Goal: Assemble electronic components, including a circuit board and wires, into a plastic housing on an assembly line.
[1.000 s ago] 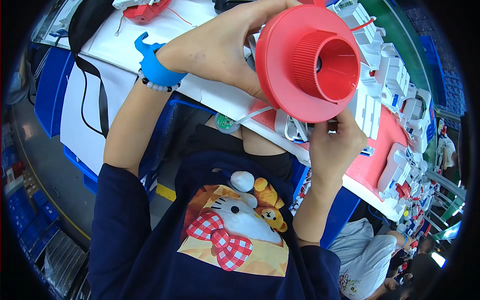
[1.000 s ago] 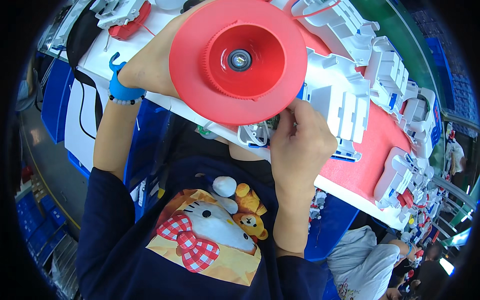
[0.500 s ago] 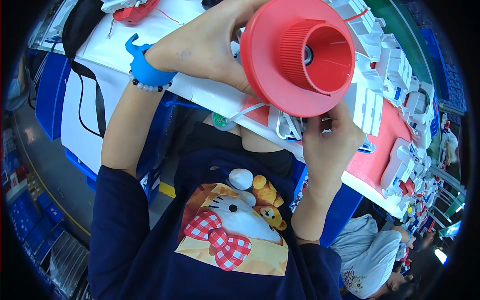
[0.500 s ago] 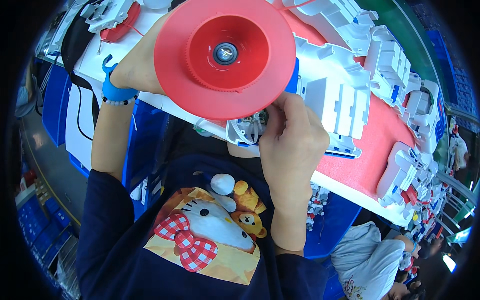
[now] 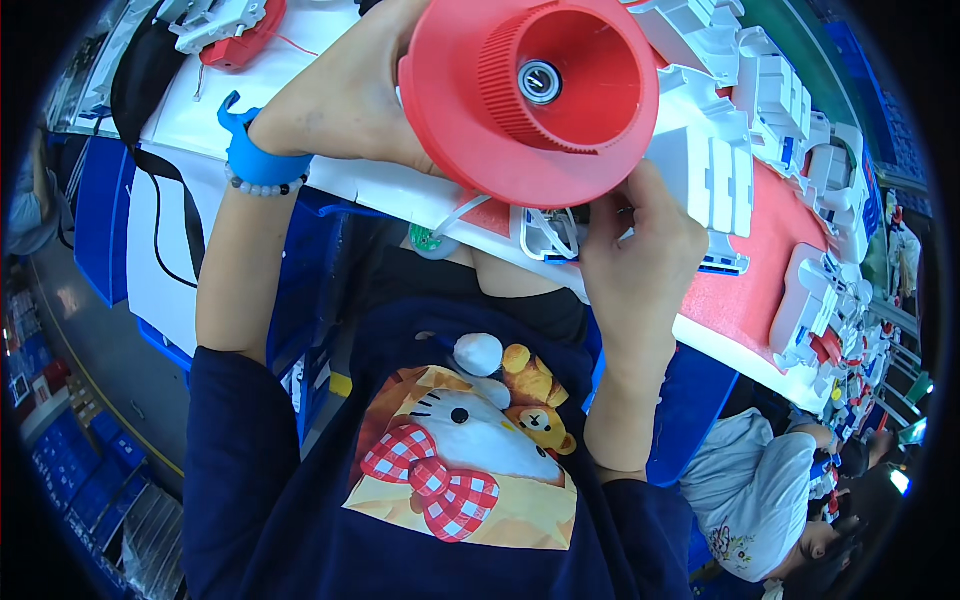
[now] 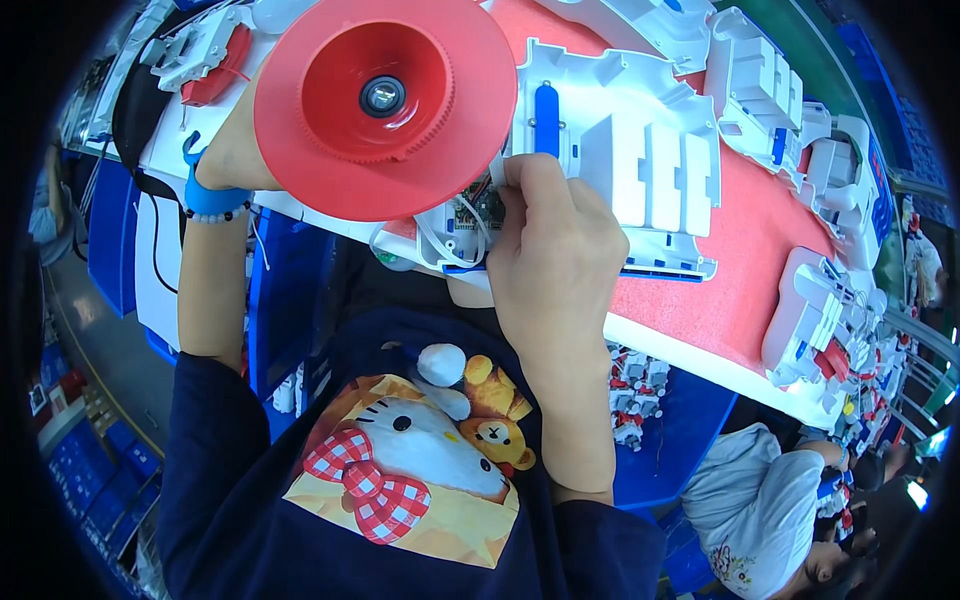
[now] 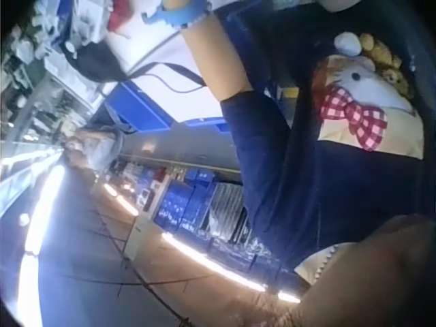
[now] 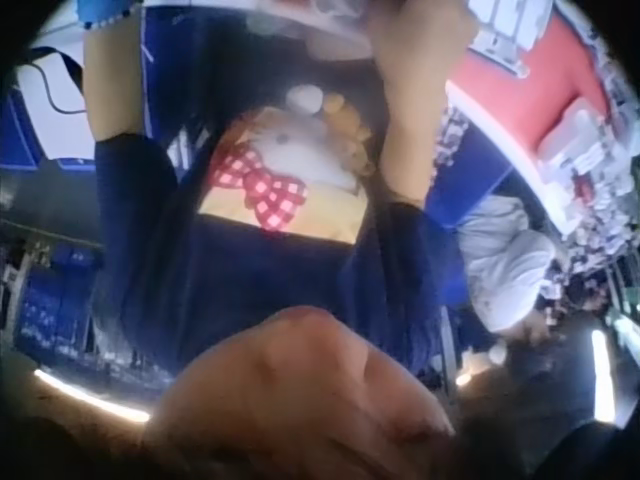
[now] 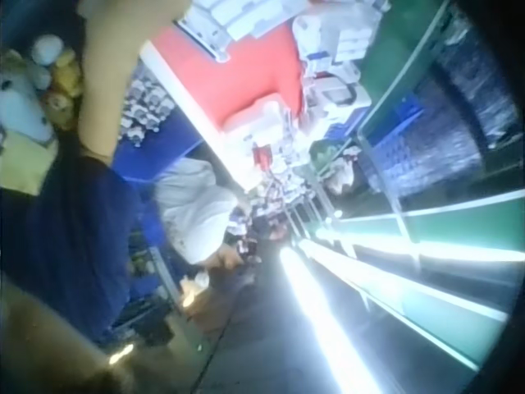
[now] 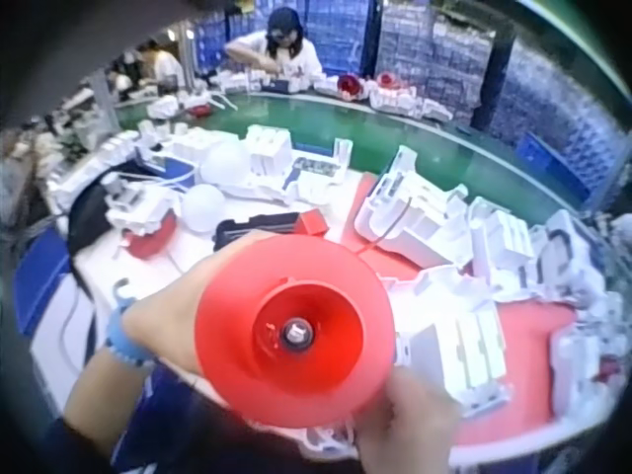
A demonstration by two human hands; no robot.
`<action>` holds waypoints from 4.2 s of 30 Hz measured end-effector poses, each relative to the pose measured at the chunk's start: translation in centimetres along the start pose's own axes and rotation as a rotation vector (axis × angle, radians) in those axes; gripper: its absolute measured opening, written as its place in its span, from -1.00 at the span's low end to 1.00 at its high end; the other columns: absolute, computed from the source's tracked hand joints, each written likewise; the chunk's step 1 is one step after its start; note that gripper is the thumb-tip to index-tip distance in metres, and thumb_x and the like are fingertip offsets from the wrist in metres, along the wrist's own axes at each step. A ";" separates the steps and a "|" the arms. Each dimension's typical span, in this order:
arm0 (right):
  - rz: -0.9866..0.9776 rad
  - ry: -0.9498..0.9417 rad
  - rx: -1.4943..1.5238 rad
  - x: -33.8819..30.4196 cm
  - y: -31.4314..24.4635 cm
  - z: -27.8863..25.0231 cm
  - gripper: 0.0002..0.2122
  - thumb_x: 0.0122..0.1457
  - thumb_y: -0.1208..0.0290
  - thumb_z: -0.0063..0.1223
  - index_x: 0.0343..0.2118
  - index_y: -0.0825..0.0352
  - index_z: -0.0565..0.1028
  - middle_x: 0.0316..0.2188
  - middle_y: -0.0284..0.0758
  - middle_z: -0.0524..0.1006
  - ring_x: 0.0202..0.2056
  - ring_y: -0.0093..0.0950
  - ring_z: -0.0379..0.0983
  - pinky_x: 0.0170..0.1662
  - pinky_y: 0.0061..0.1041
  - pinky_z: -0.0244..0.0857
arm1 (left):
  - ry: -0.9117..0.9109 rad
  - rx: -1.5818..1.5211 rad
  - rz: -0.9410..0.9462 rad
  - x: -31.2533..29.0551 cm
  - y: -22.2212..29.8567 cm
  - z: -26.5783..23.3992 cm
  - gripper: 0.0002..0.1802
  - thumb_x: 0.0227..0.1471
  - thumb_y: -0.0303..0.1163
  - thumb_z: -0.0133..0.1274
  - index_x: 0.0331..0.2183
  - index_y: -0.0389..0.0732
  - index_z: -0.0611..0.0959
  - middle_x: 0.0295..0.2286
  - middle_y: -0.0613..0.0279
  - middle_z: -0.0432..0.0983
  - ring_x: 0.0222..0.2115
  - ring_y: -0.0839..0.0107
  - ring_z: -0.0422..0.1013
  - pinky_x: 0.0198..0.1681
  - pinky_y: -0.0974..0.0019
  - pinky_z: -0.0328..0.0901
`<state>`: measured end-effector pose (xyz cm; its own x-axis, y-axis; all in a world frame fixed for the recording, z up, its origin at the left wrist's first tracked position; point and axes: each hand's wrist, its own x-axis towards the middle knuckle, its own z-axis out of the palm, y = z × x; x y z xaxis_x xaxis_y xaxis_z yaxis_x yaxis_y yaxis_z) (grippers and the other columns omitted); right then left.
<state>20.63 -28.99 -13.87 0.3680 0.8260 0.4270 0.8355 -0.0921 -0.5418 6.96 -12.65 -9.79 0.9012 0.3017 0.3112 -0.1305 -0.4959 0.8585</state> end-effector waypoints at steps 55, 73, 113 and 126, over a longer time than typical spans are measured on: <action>0.770 -0.214 1.517 -10.4 -0.3 -2.7 -0.66 -0.09 0.74 -0.31 -0.17 0.48 0.27 -0.15 -0.08 0.30 -0.23 -0.36 0.36 -0.32 -0.52 0.35 | 0.263 -0.013 -0.155 -1.3 -1.3 3.9 -0.11 -0.75 -0.38 0.35 -0.19 -0.28 0.35 -0.28 0.20 0.38 -0.26 0.43 0.32 -0.18 0.35 0.23; 1.120 -0.416 2.061 -5.3 -0.8 -4.2 -0.62 0.10 0.31 -0.31 -0.07 0.46 0.16 -0.03 -0.11 0.18 -0.13 -0.34 0.29 -0.15 -0.46 0.26 | 0.324 -0.082 -0.430 -2.1 2.2 5.7 -0.23 -0.40 -0.41 0.22 -0.09 -0.32 0.24 -0.22 0.14 0.32 -0.22 0.41 0.30 -0.18 0.35 0.25; 0.518 -0.324 0.671 3.9 5.7 -13.1 -0.37 -0.13 0.49 0.05 0.01 0.43 0.01 -0.11 -0.17 0.23 -0.08 -0.43 0.17 -0.04 -0.52 0.05 | 0.253 -1.160 -0.834 -5.1 6.4 9.1 -0.56 -0.02 -0.16 -0.14 -0.24 -0.38 0.39 -0.30 -0.02 0.40 -0.33 0.35 0.40 -0.38 0.36 0.36; 0.281 -0.091 0.705 2.4 1.7 -12.4 -0.21 -0.35 0.53 0.18 0.02 0.43 -0.01 -0.10 -0.21 0.17 -0.08 -0.41 0.17 -0.04 -0.49 0.09 | 0.433 -0.950 -0.534 -4.7 6.5 11.4 -0.35 -0.12 -0.41 -0.06 -0.01 -0.32 0.06 -0.10 0.09 0.17 -0.10 0.34 0.18 -0.11 0.26 0.18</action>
<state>28.00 -34.07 -4.75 0.4678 0.8692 0.1602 0.2463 0.0459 -0.9681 6.62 -26.59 -10.36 0.7431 0.6302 -0.2252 -0.1994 0.5297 0.8244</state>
